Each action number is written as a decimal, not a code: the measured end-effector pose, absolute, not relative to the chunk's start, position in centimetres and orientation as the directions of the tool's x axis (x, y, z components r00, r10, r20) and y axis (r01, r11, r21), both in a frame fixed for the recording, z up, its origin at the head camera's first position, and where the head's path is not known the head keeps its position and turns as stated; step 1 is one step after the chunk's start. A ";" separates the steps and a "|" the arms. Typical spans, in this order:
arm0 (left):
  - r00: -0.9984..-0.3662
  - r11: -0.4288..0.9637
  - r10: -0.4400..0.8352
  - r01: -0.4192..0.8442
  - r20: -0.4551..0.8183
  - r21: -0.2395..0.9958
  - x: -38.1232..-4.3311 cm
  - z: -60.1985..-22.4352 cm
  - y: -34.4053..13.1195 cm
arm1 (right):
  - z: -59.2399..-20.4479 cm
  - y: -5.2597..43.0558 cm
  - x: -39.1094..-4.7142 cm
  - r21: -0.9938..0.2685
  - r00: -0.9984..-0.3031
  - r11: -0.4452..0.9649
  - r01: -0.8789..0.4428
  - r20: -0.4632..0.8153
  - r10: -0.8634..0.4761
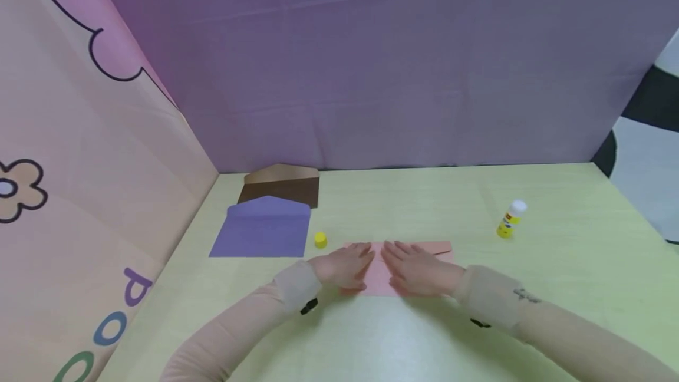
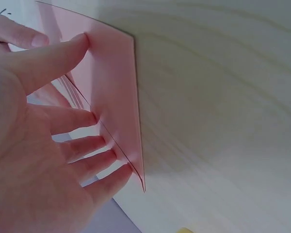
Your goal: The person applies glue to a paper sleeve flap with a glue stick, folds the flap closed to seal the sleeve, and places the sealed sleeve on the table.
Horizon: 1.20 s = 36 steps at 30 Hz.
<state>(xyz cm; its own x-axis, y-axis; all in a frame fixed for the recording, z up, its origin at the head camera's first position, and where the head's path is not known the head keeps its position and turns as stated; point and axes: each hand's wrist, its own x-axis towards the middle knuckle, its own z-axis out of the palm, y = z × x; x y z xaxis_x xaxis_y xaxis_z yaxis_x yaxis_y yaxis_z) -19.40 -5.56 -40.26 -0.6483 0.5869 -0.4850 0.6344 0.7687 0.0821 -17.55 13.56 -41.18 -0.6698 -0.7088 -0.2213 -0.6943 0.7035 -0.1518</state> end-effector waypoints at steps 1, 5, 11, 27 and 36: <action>-0.648 0.768 0.586 0.636 -0.486 0.079 -19.4 -40.3 -5.6 | -41.2 13.3 -17.6 -0.145 -0.670 0.710 -0.689 -0.247 -0.700; -0.645 0.763 0.592 0.642 -0.483 0.079 -19.4 -40.4 -5.6 | -41.3 12.3 -17.7 -0.154 -0.684 0.748 -0.646 -0.318 -0.656; -0.639 0.763 0.597 0.639 -0.486 0.096 -19.3 -40.4 -5.7 | -42.0 11.7 -17.6 -0.176 -0.701 0.780 -0.600 -0.354 -0.619; -0.639 0.754 0.597 0.654 -0.485 0.067 -19.2 -40.0 -5.8 | -42.6 13.4 -16.9 -0.199 -0.708 0.785 -0.586 -0.345 -0.616; -0.643 0.750 0.600 0.658 -0.476 0.057 -19.3 -40.3 -5.8 | -42.7 15.2 -16.4 -0.226 -0.739 0.800 -0.555 -0.308 -0.599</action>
